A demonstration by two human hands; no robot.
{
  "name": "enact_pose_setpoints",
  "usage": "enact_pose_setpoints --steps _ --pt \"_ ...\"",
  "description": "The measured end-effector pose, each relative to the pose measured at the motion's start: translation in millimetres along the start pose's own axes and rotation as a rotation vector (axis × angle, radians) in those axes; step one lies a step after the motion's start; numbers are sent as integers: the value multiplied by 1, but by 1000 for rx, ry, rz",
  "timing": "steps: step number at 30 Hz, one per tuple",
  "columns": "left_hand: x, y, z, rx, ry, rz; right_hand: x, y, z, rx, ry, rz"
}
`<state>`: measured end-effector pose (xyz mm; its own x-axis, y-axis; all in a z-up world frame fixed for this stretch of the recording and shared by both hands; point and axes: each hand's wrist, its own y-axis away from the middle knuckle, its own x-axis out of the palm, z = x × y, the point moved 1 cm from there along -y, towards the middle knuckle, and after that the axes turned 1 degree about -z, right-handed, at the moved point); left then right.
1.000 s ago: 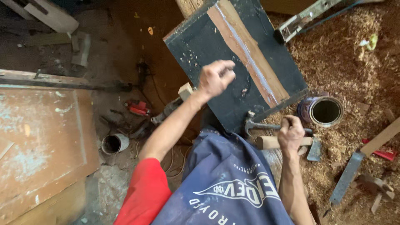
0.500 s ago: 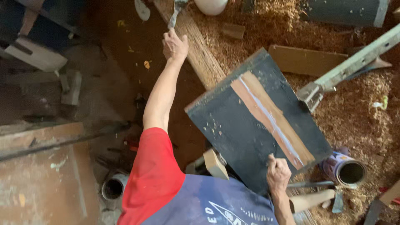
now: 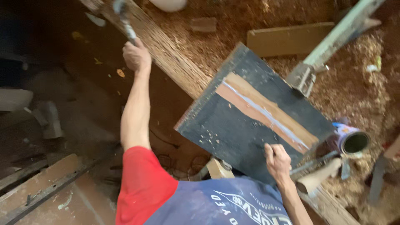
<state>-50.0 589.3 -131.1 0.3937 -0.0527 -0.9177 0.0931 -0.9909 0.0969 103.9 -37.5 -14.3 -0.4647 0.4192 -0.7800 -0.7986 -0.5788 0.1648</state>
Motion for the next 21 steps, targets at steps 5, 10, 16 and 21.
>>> enact_pose_setpoints --steps 5,10,16,21 --pt "-94 153 -31 381 604 -31 -12 -28 59 35 -346 105" --pt "-138 389 -57 542 700 235 -17 -76 107 -338 -672 335" --pt "-101 518 -81 443 650 344 -41 -109 124 -272 -714 432" --pt "-102 525 -50 679 305 378 -72 -126 136 -910 -50 60"
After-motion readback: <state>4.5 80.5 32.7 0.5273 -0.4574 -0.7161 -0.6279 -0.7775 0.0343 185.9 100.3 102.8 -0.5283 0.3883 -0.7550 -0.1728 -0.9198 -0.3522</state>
